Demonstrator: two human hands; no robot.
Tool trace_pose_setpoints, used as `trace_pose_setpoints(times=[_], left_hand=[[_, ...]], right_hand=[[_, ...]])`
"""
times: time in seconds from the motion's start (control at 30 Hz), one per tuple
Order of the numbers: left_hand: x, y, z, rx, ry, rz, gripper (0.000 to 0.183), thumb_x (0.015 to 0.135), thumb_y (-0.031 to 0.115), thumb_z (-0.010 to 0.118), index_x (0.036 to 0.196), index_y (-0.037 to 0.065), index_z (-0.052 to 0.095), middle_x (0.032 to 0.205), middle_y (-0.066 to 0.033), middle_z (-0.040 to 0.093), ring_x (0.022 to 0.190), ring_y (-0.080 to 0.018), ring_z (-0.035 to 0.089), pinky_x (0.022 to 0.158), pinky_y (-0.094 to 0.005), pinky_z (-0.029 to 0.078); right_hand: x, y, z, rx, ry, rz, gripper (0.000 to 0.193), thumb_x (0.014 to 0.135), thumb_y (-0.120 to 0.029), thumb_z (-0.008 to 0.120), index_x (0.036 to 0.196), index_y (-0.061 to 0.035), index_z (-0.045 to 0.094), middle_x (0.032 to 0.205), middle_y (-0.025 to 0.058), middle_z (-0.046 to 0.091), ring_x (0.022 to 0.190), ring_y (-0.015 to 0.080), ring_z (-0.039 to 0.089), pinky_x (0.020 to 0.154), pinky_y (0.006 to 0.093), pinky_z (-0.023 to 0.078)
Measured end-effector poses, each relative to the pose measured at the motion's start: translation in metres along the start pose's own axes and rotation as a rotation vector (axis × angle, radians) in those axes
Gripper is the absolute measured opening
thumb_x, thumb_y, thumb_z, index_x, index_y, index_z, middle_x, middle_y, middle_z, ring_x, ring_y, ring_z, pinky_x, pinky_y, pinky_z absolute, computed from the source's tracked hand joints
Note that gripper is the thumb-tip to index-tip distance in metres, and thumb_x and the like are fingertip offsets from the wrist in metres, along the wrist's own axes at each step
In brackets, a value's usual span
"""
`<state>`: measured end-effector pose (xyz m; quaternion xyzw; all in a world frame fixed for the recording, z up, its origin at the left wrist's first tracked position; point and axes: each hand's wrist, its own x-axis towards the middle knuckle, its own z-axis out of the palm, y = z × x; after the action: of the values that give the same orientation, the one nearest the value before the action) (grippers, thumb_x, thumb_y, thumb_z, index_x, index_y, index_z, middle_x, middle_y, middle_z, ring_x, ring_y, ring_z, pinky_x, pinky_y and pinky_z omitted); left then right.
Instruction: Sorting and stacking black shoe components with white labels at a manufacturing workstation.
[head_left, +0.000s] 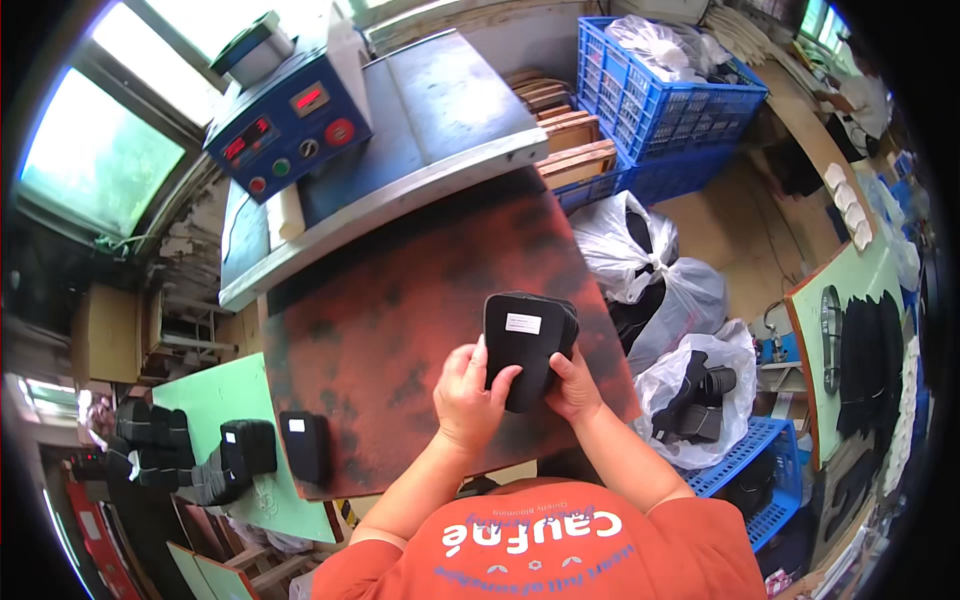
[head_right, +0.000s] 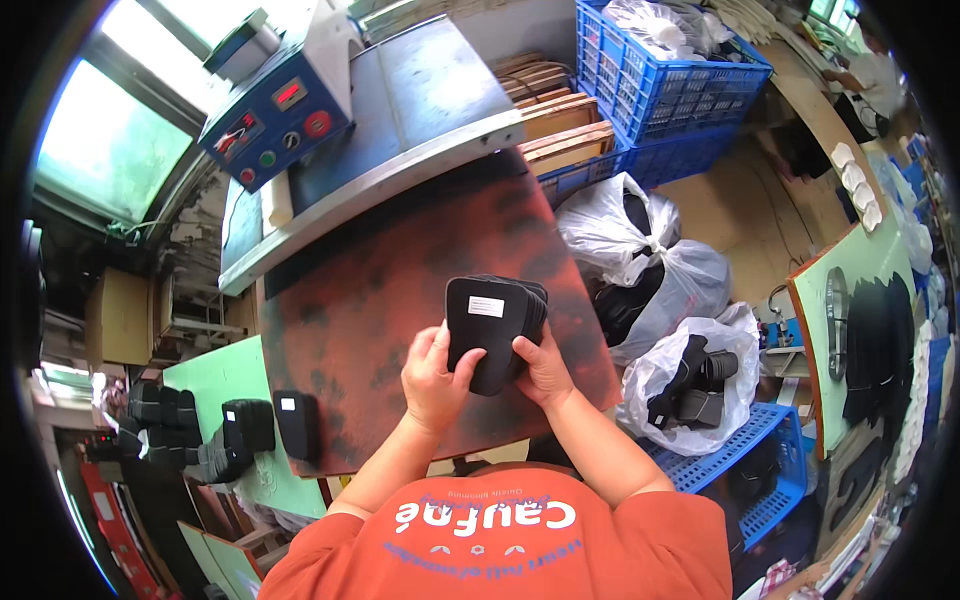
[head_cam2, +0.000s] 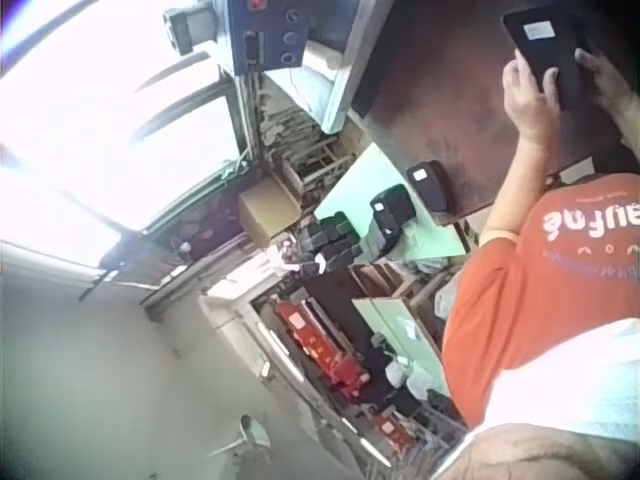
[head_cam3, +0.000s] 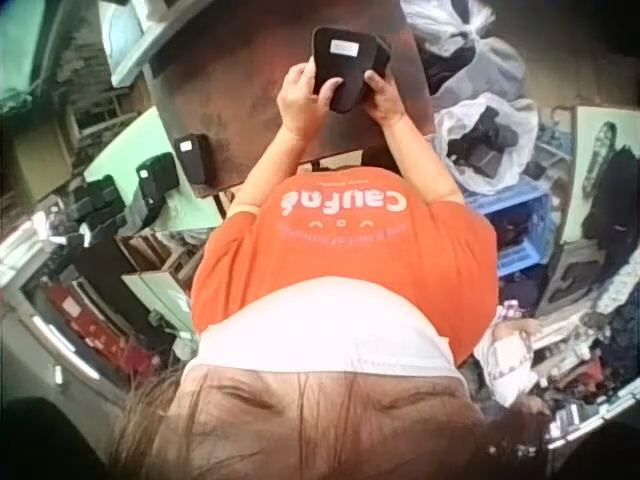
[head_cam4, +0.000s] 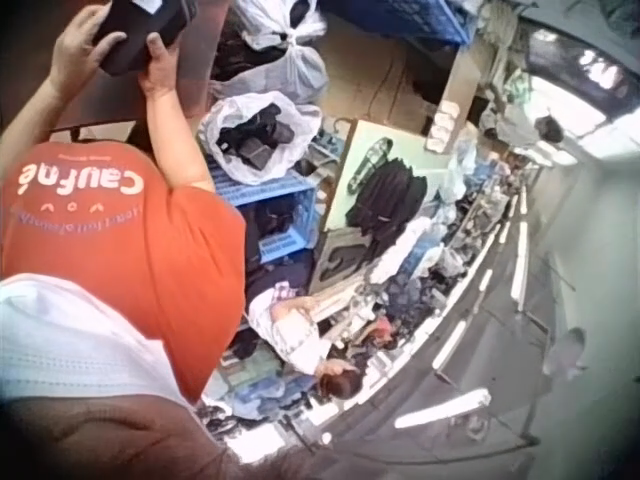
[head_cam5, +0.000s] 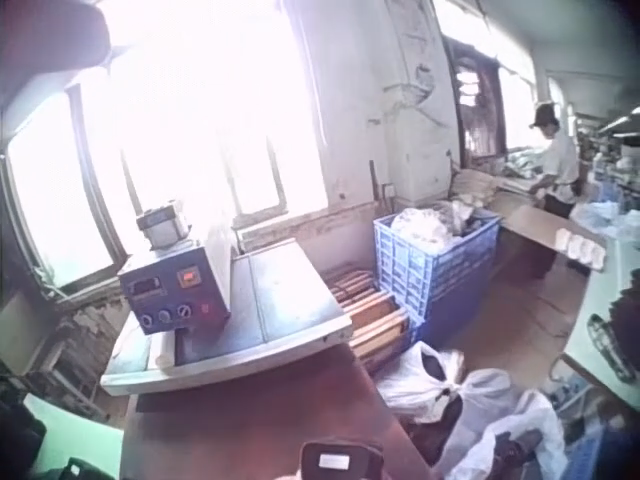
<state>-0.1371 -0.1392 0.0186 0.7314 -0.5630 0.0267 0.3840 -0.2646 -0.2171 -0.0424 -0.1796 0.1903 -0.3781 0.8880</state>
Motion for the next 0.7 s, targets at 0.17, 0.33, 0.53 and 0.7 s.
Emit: trace_pose_setpoints(times=[0.17,0.33,0.53,0.7], left_hand=[[0.036,0.006,0.068,-0.882,-0.083,-0.636,0.018,0.081,0.004,0.066,0.097,-0.003,0.063,0.077,-0.0018,0.064,0.071,-0.0063,0.057,0.065,-0.0207,0.048],[0.068,0.016,0.079,-0.432,-0.21,-0.243,0.012,0.076,-0.001,0.068,0.086,-0.001,0.062,0.074,-0.001,0.057,0.061,-0.0059,0.05,0.058,-0.0199,0.043],[0.09,-0.032,0.114,-0.674,-0.051,-0.586,0.007,0.083,0.004,0.06,0.08,0.0,0.056,0.07,-0.0022,0.053,0.06,-0.0067,0.048,0.052,-0.0216,0.041],[0.149,-0.107,0.155,-0.604,0.01,-0.652,0.012,0.085,0.01,0.058,0.082,-0.001,0.055,0.068,-0.0014,0.053,0.064,-0.0095,0.051,0.058,-0.0237,0.042]], right_hand=[[0.016,-0.056,-0.044,0.043,0.018,-0.032,0.068,0.072,-0.021,0.074,0.129,-0.0121,0.04,0.121,0.0065,0.05,0.115,0.0236,0.048,0.097,0.0374,0.04],[0.028,-0.065,-0.052,0.135,0.128,-0.045,0.064,0.073,-0.016,0.071,0.129,-0.0117,0.04,0.121,0.0079,0.05,0.113,0.0239,0.049,0.097,0.0381,0.041],[0.02,-0.065,-0.051,0.157,0.157,-0.07,0.066,0.071,-0.016,0.07,0.129,-0.0115,0.039,0.122,0.0082,0.049,0.113,0.024,0.048,0.098,0.0389,0.04],[0.014,-0.062,-0.061,0.228,0.085,0.023,0.068,0.072,-0.02,0.07,0.131,-0.0128,0.037,0.123,0.0078,0.048,0.114,0.0241,0.047,0.097,0.0393,0.04]])
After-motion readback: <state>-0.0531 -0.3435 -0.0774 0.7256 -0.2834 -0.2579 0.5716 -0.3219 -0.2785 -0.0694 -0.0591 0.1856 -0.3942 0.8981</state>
